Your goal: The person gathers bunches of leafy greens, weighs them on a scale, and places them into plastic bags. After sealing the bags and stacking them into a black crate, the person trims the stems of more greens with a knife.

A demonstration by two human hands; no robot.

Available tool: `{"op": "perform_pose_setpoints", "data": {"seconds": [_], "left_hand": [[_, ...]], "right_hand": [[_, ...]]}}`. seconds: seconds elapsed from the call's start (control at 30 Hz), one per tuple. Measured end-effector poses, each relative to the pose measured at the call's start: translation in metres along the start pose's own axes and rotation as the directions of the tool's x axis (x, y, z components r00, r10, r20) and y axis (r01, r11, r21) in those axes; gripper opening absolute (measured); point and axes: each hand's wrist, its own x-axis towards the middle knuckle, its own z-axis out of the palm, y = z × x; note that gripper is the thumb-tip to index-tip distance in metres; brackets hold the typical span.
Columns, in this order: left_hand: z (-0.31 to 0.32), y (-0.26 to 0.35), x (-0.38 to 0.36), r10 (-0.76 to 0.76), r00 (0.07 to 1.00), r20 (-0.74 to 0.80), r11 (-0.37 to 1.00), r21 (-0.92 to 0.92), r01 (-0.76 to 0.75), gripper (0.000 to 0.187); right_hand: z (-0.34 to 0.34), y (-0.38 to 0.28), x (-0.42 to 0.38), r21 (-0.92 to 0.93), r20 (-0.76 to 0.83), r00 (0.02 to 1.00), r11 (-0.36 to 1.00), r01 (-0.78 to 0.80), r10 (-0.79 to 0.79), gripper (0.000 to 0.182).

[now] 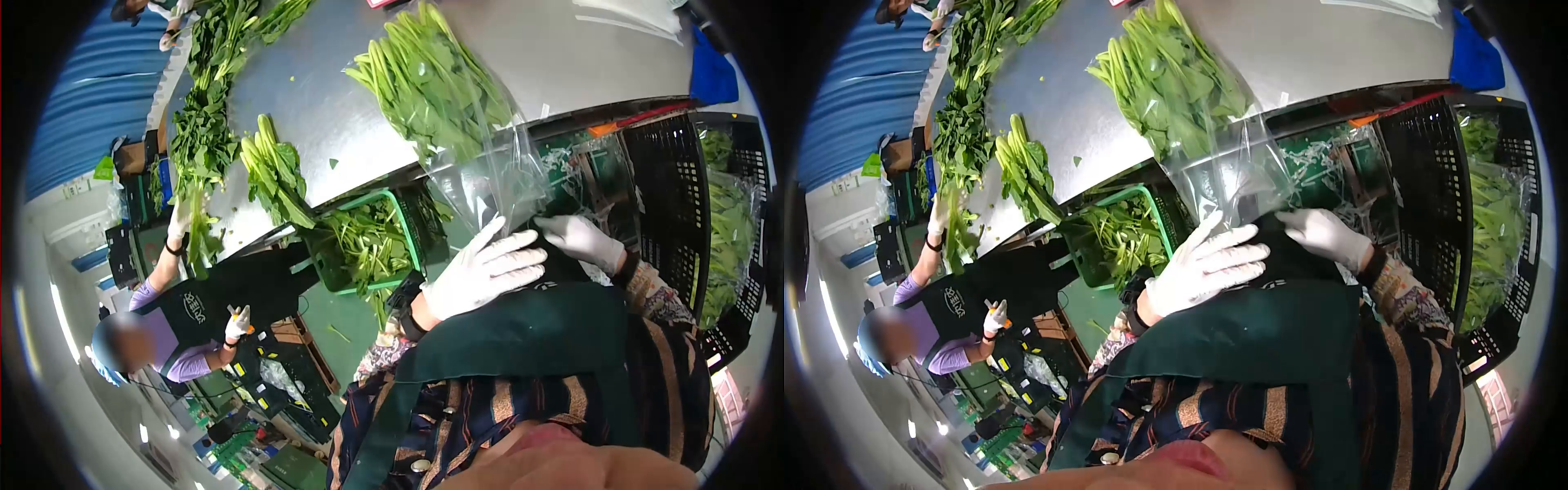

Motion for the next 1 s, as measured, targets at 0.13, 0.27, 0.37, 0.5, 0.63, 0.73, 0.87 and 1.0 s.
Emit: {"op": "perform_pose_setpoints", "data": {"seconds": [0.13,0.27,0.37,0.5,0.63,0.73,0.87,1.0], "left_hand": [[0.005,0.010,0.017,0.209,0.972,0.108,0.960,0.167,-0.225,0.040],[0.019,0.015,0.035,0.068,0.966,0.251,0.914,0.373,-0.161,0.036],[0.038,0.013,0.036,0.011,0.971,0.238,0.967,0.245,-0.071,0.036],[0.027,0.018,0.033,0.192,0.981,0.014,0.972,0.138,-0.192,0.029],[0.014,0.023,0.026,0.067,0.952,-0.299,0.998,0.026,-0.062,0.031],[0.043,-0.013,0.013,-0.425,0.361,-0.830,0.860,-0.246,0.447,0.044],[0.056,-0.083,-0.026,-0.805,0.334,-0.490,0.567,-0.471,0.677,0.047],[0.078,-0.063,-0.001,-0.947,0.232,0.222,-0.201,-0.974,0.108,0.042]], "right_hand": [[-0.019,-0.063,0.055,0.263,0.041,0.974,0.938,-0.224,0.221,0.035],[-0.023,-0.080,0.061,0.944,0.328,0.837,-0.113,-0.311,0.438,0.043],[-0.015,-0.058,0.049,0.944,0.078,0.919,0.269,-0.193,0.386,0.053],[-0.029,-0.034,0.035,0.734,-0.354,0.730,0.657,-0.170,0.584,0.054],[-0.028,-0.013,0.019,0.752,-0.357,0.687,0.631,-0.190,0.632,0.052],[-0.030,-0.026,0.018,0.710,-0.359,0.766,0.689,-0.148,0.534,0.053],[-0.028,-0.032,0.021,0.572,-0.347,0.805,0.789,-0.225,0.481,0.056],[-0.025,-0.036,0.025,0.256,-0.398,0.846,0.928,-0.270,0.355,0.055]]}}
